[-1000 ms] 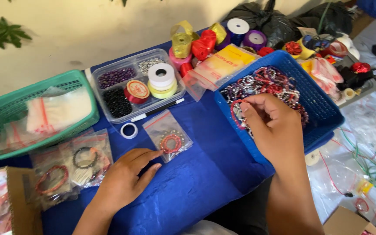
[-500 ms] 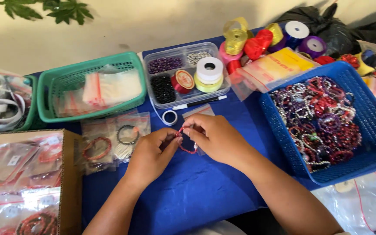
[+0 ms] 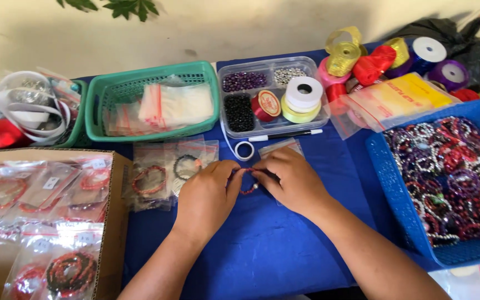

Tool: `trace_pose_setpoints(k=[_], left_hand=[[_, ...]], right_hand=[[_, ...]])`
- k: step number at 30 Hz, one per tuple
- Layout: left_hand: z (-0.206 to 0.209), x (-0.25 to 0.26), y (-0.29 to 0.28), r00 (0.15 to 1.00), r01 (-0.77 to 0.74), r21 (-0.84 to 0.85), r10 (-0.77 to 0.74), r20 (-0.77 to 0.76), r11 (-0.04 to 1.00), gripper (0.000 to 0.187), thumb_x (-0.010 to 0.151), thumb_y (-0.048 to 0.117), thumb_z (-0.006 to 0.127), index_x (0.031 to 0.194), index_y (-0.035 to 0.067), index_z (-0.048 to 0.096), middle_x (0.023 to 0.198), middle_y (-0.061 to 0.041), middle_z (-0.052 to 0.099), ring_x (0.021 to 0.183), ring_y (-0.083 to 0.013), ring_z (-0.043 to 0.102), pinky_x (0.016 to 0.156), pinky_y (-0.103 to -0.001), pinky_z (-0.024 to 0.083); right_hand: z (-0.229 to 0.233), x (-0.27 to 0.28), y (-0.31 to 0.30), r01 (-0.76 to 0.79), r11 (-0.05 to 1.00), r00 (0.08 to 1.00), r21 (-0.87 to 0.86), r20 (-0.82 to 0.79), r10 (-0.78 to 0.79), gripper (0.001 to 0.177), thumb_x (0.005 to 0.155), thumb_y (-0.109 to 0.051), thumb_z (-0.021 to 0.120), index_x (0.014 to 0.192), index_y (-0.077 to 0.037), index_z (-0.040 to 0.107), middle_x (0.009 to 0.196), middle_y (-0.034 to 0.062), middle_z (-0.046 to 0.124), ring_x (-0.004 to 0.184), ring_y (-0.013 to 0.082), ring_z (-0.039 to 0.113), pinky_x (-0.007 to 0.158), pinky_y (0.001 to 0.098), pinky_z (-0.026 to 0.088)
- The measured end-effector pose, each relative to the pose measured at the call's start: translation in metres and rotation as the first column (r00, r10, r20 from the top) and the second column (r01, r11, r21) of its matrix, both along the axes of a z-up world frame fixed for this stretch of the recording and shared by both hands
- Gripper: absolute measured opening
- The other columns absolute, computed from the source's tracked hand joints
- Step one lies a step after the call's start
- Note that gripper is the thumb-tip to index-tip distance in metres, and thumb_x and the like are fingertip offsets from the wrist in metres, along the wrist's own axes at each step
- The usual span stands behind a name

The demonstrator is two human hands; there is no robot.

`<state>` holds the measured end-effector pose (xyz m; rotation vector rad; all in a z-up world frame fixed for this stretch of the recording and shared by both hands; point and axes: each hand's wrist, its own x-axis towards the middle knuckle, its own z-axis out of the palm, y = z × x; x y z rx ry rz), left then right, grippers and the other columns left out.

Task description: The person takes handmade beaded bracelets from a basket and places them individually into small plastic bags, sealing each bag by hand.

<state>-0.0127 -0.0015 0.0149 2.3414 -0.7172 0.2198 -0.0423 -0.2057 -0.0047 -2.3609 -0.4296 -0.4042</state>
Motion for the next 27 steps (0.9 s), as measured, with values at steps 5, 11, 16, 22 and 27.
trace_pose_setpoints(k=[5,11,16,22,27], left_hand=[[0.004,0.019,0.008,0.993,-0.110,-0.096,0.113,0.027,0.989,0.017,0.095,0.023,0.070,0.090,0.007,0.071,0.082,-0.013,0.072,0.074,-0.0349,0.070,0.065,-0.045,0.053],[0.011,0.052,0.030,0.965,-0.239,-0.345,0.263,0.023,0.907,0.016,0.097,0.018,0.067,0.098,0.003,0.071,0.090,-0.015,0.072,0.083,-0.0326,0.072,0.074,-0.043,0.055],[-0.006,0.108,0.049,0.902,-0.393,-0.172,0.415,0.115,0.903,0.017,0.093,0.020,0.073,0.098,0.003,0.073,0.093,-0.017,0.073,0.088,-0.0355,0.070,0.078,-0.047,0.053],[-0.022,0.169,0.051,0.813,-0.579,0.085,0.568,0.123,0.811,0.049,0.071,0.037,0.091,0.094,0.000,0.069,0.092,-0.019,0.071,0.090,-0.0384,0.068,0.075,-0.049,0.054],[-0.023,0.175,0.054,0.773,-0.620,0.154,0.632,-0.049,0.770,0.035,0.078,0.032,0.085,0.094,0.004,0.070,0.095,-0.015,0.073,0.093,-0.0374,0.070,0.076,-0.050,0.054]], right_hand=[[0.000,-0.002,0.007,-0.043,0.994,0.999,-0.100,0.020,0.045,0.016,0.083,-0.019,0.078,0.094,-0.007,0.076,0.090,0.0098,0.069,0.091,0.0308,0.066,0.080,0.0437,0.052],[0.002,-0.004,0.006,-0.056,0.992,0.997,-0.114,0.047,0.062,0.018,0.084,-0.021,0.077,0.095,-0.007,0.076,0.096,0.0102,0.069,0.096,0.0312,0.065,0.084,0.0434,0.051],[-0.003,-0.004,0.005,-0.037,0.990,0.999,-0.133,0.021,0.040,0.019,0.084,-0.022,0.077,0.095,-0.007,0.077,0.093,0.0100,0.069,0.093,0.0310,0.066,0.083,0.0443,0.051],[-0.003,-0.007,0.001,-0.075,0.986,0.997,-0.148,0.020,0.078,0.019,0.083,-0.021,0.077,0.095,-0.007,0.076,0.093,0.0087,0.071,0.091,0.0304,0.067,0.082,0.0441,0.051],[-0.001,-0.007,0.000,-0.071,0.991,0.997,-0.114,0.033,0.075,0.018,0.084,-0.021,0.076,0.096,-0.007,0.076,0.094,0.0084,0.071,0.093,0.0302,0.067,0.083,0.0438,0.051]])
